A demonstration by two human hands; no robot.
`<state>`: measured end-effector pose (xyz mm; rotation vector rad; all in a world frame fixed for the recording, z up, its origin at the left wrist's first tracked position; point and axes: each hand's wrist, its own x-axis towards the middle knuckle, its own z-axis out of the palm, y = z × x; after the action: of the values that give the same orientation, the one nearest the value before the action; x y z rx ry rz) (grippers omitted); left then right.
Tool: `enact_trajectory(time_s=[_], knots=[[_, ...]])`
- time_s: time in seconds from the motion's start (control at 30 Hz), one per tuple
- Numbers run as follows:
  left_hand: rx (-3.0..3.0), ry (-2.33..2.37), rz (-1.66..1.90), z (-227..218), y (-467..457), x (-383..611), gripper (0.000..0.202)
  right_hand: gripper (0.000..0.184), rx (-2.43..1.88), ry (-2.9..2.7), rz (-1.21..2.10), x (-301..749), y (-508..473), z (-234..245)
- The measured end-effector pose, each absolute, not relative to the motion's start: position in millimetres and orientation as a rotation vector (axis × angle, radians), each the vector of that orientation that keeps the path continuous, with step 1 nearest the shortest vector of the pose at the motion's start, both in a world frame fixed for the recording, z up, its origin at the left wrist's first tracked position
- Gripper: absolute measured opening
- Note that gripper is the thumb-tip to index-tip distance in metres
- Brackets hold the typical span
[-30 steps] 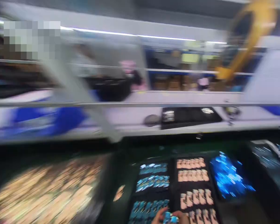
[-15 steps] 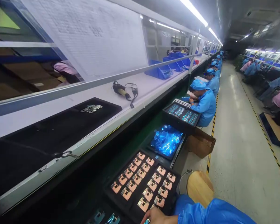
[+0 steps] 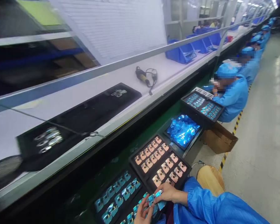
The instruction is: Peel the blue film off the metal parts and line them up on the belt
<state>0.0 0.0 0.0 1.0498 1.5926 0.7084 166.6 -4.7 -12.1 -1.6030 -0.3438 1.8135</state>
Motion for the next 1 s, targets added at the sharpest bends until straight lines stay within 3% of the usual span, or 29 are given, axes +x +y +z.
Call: enact_trajectory(time_s=[0.23, 0.53, 0.73, 0.83, 1.0], knots=[[0.862, 1.539, 0.748, 3, -5, 29, 0.085, 0.049, -1.448, -0.434, 1.807, 193, -6, -25], [0.763, 1.525, 0.843, 11, -13, 69, 0.062, 0.07, -1.404, -0.489, 1.891, 228, -11, -19], [0.954, 1.487, 0.788, 42, 58, 87, 0.068, 0.059, -1.467, -0.607, 1.743, 256, 73, 35], [1.0, 1.496, 0.883, 55, 102, 81, 0.068, 0.064, -1.442, -0.531, 1.532, 273, 141, 59], [0.945, 1.551, 0.924, 45, 106, 55, 0.069, 0.059, -1.24, -0.255, 1.6, 287, 156, 57]])
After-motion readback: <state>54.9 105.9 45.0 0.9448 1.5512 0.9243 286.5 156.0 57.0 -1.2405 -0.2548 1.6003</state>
